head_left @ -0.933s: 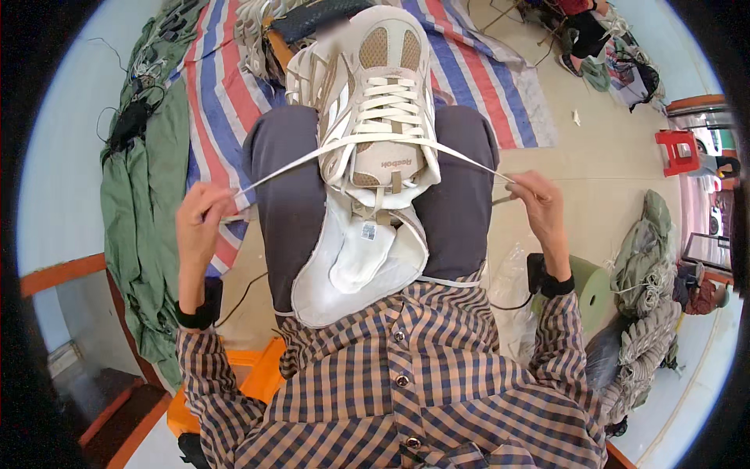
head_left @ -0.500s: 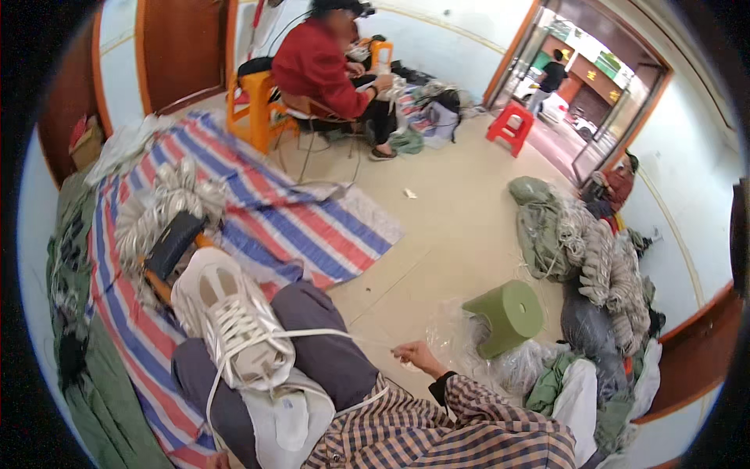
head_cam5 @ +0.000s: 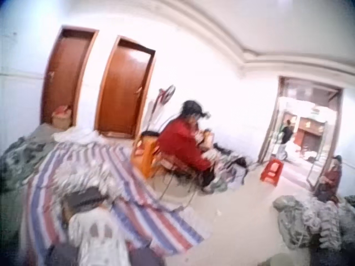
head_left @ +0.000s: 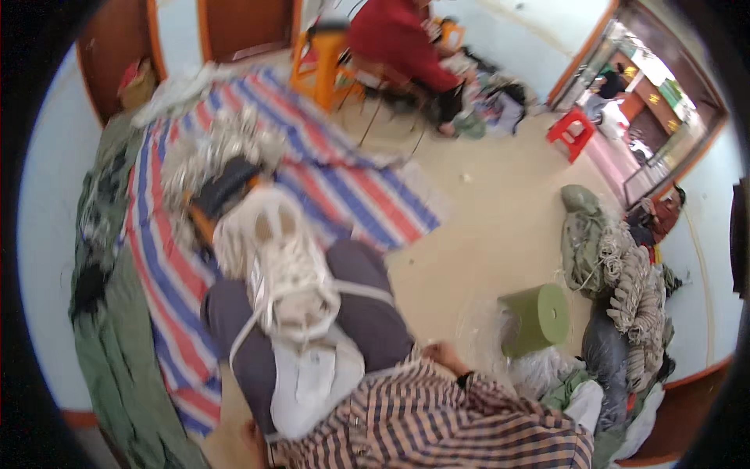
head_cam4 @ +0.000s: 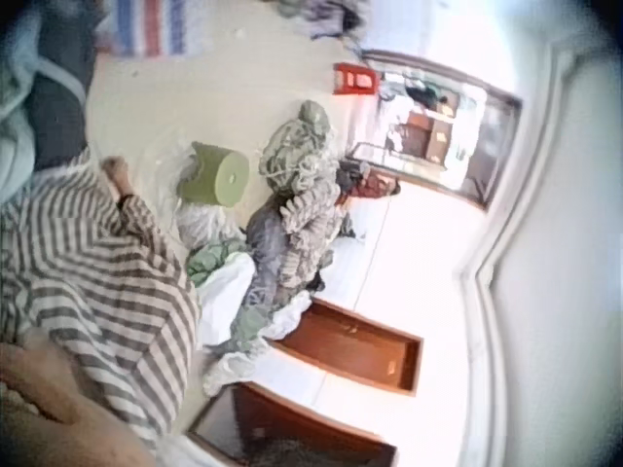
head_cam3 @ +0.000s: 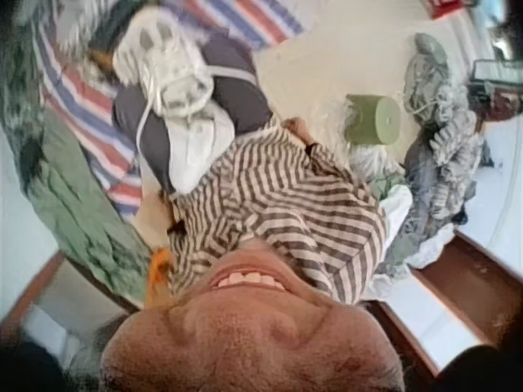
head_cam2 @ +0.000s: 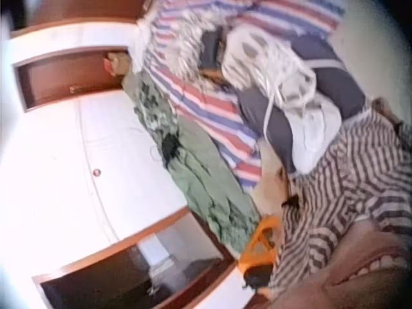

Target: Lacing a sneaker by hand while sitting on a stool.

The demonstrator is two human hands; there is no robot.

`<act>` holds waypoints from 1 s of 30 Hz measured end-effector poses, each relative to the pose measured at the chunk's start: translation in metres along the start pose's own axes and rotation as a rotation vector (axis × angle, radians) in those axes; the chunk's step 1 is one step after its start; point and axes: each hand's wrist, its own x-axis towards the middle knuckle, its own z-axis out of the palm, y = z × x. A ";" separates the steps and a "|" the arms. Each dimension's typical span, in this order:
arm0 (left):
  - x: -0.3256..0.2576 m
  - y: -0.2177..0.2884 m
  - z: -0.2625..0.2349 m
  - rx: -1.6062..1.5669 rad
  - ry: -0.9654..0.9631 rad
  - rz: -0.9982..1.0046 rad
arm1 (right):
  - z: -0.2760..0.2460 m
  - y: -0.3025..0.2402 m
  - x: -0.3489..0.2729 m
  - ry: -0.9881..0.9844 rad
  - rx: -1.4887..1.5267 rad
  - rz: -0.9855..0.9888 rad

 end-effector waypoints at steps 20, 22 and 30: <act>-0.017 0.448 -0.021 -0.176 -0.589 0.354 | -0.057 -0.362 -0.058 -0.118 0.756 -0.533; -0.003 0.469 0.005 -0.233 -0.568 0.409 | -0.052 -0.376 -0.047 0.000 0.645 -0.675; 0.017 0.491 0.056 -0.364 -0.354 0.578 | -0.048 -0.380 -0.040 0.114 0.728 -0.735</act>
